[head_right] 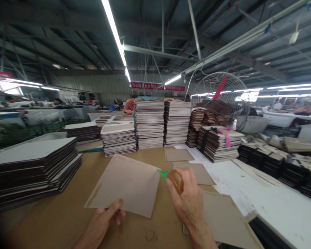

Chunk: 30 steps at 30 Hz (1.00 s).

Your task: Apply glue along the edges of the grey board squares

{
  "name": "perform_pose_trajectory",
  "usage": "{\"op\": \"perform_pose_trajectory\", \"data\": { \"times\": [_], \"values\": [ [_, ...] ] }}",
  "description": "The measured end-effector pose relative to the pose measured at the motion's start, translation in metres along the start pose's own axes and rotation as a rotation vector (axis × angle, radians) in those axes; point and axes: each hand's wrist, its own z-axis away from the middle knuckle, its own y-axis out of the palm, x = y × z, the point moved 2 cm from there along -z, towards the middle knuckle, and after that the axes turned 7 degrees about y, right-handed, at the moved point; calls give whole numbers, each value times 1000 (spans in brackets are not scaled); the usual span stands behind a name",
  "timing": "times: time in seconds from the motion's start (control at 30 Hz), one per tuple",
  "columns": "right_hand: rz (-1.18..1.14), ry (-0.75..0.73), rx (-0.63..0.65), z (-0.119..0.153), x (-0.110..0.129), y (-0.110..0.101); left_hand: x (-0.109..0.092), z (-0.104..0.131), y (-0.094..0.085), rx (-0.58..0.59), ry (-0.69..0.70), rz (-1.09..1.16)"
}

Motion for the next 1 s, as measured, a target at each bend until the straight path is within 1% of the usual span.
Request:
{"op": "perform_pose_trajectory", "data": {
  "times": [0.1, 0.27, 0.4, 0.57, 0.73, 0.87, 0.93, 1.0],
  "values": [
    [5, 6, -2, 0, -4, 0, -2, 1, -1, 6, -10, -5],
    [-10, 15, 11, 1, -10, -1, 5, -2, -1, 7, 1, 114],
    [-25, 21, 27, 5, -10, -3, 6, -3, -1, -3, 3, 145],
    [-42, 17, 108, 10, -8, -3, -1, -1, -1, 5, -22, 103],
    [-34, 2, 71, 7, -8, -2, 3, -2, -3, 5, -21, 132],
    [-41, 9, 173, 9, -9, 0, 4, -3, -3, 15, -25, 98],
    [-56, 11, 160, 10, -9, -1, 4, -4, -3, 7, -19, 111],
    [-64, 11, 104, 10, -8, -2, 4, -4, -3, -6, -8, 159]
  ]
}}
